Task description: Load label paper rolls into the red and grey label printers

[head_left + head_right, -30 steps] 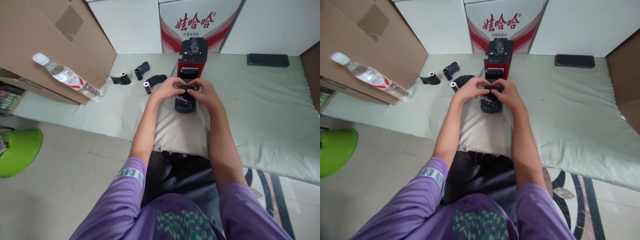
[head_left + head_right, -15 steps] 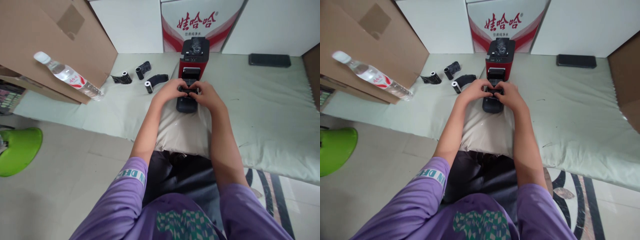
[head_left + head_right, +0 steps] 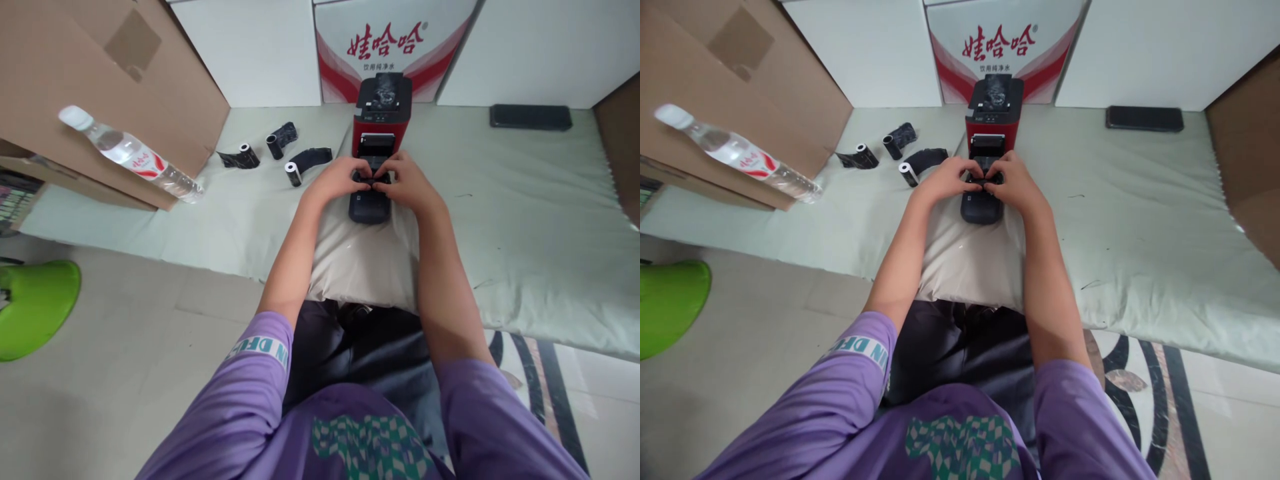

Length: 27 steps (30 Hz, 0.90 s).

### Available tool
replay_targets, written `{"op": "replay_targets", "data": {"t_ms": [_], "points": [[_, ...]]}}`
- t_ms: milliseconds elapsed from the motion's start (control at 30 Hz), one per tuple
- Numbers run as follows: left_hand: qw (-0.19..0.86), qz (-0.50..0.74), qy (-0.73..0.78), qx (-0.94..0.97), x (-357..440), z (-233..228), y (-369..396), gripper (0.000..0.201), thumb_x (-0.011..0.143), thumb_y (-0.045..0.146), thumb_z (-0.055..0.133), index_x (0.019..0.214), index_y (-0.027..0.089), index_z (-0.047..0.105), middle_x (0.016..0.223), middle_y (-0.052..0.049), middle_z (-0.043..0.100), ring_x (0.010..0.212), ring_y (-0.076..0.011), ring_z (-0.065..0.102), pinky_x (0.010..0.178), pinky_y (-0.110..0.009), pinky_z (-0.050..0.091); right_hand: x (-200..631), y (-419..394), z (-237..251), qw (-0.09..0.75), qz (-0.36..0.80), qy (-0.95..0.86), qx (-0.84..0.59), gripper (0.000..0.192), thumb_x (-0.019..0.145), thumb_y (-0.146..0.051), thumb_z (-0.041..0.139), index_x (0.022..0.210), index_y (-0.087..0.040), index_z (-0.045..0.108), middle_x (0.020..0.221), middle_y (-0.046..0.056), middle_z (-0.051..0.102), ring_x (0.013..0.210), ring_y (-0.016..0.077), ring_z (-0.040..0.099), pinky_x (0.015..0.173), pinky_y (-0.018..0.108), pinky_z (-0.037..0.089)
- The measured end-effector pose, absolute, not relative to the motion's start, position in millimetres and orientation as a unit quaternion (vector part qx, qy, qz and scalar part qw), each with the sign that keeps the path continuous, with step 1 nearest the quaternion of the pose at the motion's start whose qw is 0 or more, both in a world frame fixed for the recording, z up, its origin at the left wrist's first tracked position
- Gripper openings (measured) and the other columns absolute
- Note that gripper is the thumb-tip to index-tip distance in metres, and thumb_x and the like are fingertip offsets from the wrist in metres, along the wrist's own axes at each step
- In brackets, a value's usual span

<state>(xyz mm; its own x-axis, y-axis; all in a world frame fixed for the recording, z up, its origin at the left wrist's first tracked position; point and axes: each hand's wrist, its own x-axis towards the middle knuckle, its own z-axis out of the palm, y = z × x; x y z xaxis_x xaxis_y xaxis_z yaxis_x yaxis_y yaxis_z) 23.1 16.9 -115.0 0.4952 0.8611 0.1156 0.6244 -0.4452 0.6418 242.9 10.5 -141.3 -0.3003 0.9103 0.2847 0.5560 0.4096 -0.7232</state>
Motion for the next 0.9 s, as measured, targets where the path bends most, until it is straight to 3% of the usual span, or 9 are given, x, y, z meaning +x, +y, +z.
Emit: {"op": "replay_targets", "data": {"t_ms": [200, 300, 400, 500, 600, 700, 800, 900], "points": [[0.27, 0.233, 0.446, 0.821, 25.1, -118.9, 19.8, 0.013, 0.079, 0.018, 0.073, 0.085, 0.024, 0.083, 0.106, -0.006, 0.079, 0.11, -0.025, 0.069, 0.104, -0.036, 0.051, 242.0, 18.6, -152.9, 0.353, 0.219, -0.761, -0.499, 0.011, 0.075, -0.026, 0.089, 0.081, -0.028, 0.081, 0.107, 0.011, 0.056, 0.116, 0.0354, 0.058, 0.116, 0.063, 0.05], [0.299, 0.236, 0.438, 0.814, 25.4, -120.9, 21.7, 0.015, 0.081, 0.018, 0.069, 0.084, 0.023, 0.083, 0.105, -0.006, 0.078, 0.112, -0.0246, 0.07, 0.104, -0.035, 0.051, 244.0, 20.9, -157.0, 0.351, 0.212, -0.757, -0.509, 0.009, 0.074, -0.027, 0.088, 0.081, -0.029, 0.083, 0.1, 0.011, 0.057, 0.115, 0.0386, 0.059, 0.116, 0.069, 0.048], [0.31, 0.24, 0.439, 0.808, 24.6, -121.2, 21.5, 0.014, 0.086, 0.022, 0.069, 0.088, 0.024, 0.083, 0.107, -0.005, 0.078, 0.119, -0.0244, 0.068, 0.107, -0.034, 0.05, 245.0, 21.7, -160.5, 0.347, 0.218, -0.745, -0.526, 0.005, 0.079, -0.031, 0.083, 0.083, -0.027, 0.084, 0.099, 0.012, 0.059, 0.108, 0.0359, 0.061, 0.113, 0.067, 0.049], [0.327, 0.274, 0.442, 0.789, 19.3, -115.0, 17.5, 0.019, 0.095, 0.032, 0.067, 0.096, 0.022, 0.083, 0.113, -0.006, 0.077, 0.122, -0.0231, 0.067, 0.109, -0.034, 0.049, 244.5, 21.4, -161.7, 0.39, 0.218, -0.724, -0.525, 0.023, 0.088, -0.047, 0.075, 0.085, -0.025, 0.082, 0.096, 0.011, 0.063, 0.102, 0.0322, 0.064, 0.107, 0.06, 0.054], [0.364, 0.303, 0.414, 0.777, 9.2, -104.9, 12.8, 0.028, 0.099, 0.042, 0.067, 0.105, 0.019, 0.083, 0.114, -0.008, 0.077, 0.116, -0.0226, 0.07, 0.105, -0.034, 0.05, 243.7, 21.8, -161.3, 0.478, 0.216, -0.665, -0.531, 0.048, 0.098, -0.068, 0.056, 0.094, -0.026, 0.078, 0.091, 0.01, 0.07, 0.102, 0.0321, 0.067, 0.1, 0.056, 0.055], [0.386, 0.278, 0.383, 0.792, 2.4, -100.0, 10.7, 0.033, 0.088, 0.044, 0.08, 0.109, 0.019, 0.083, 0.108, -0.008, 0.079, 0.101, -0.021, 0.071, 0.093, -0.033, 0.052, 241.8, 23.6, -162.1, 0.537, 0.247, -0.6, -0.539, 0.059, 0.099, -0.081, 0.043, 0.11, -0.032, 0.074, 0.109, 0.009, 0.078, 0.11, 0.0326, 0.066, 0.098, 0.055, 0.054], [0.379, 0.256, 0.38, 0.804, 4.5, -102.3, 10.8, 0.029, 0.08, 0.039, 0.087, 0.1, 0.019, 0.084, 0.103, -0.007, 0.078, 0.09, -0.0188, 0.069, 0.084, -0.032, 0.052, 237.0, 25.2, -163.7, 0.549, 0.313, -0.582, -0.512, 0.066, 0.095, -0.086, 0.045, 0.13, -0.034, 0.067, 0.139, 0.008, 0.075, 0.124, 0.0321, 0.063, 0.1, 0.054, 0.054], [0.367, 0.266, 0.399, 0.797, 9.9, -105.7, 10.4, 0.022, 0.081, 0.039, 0.085, 0.088, 0.018, 0.081, 0.092, -0.005, 0.074, 0.086, -0.0184, 0.067, 0.08, -0.032, 0.052, 231.3, 23.1, -161.6, 0.538, 0.36, -0.587, -0.486, 0.064, 0.095, -0.086, 0.043, 0.135, -0.041, 0.067, 0.146, 0.003, 0.072, 0.13, 0.0316, 0.06, 0.099, 0.052, 0.054]]}}
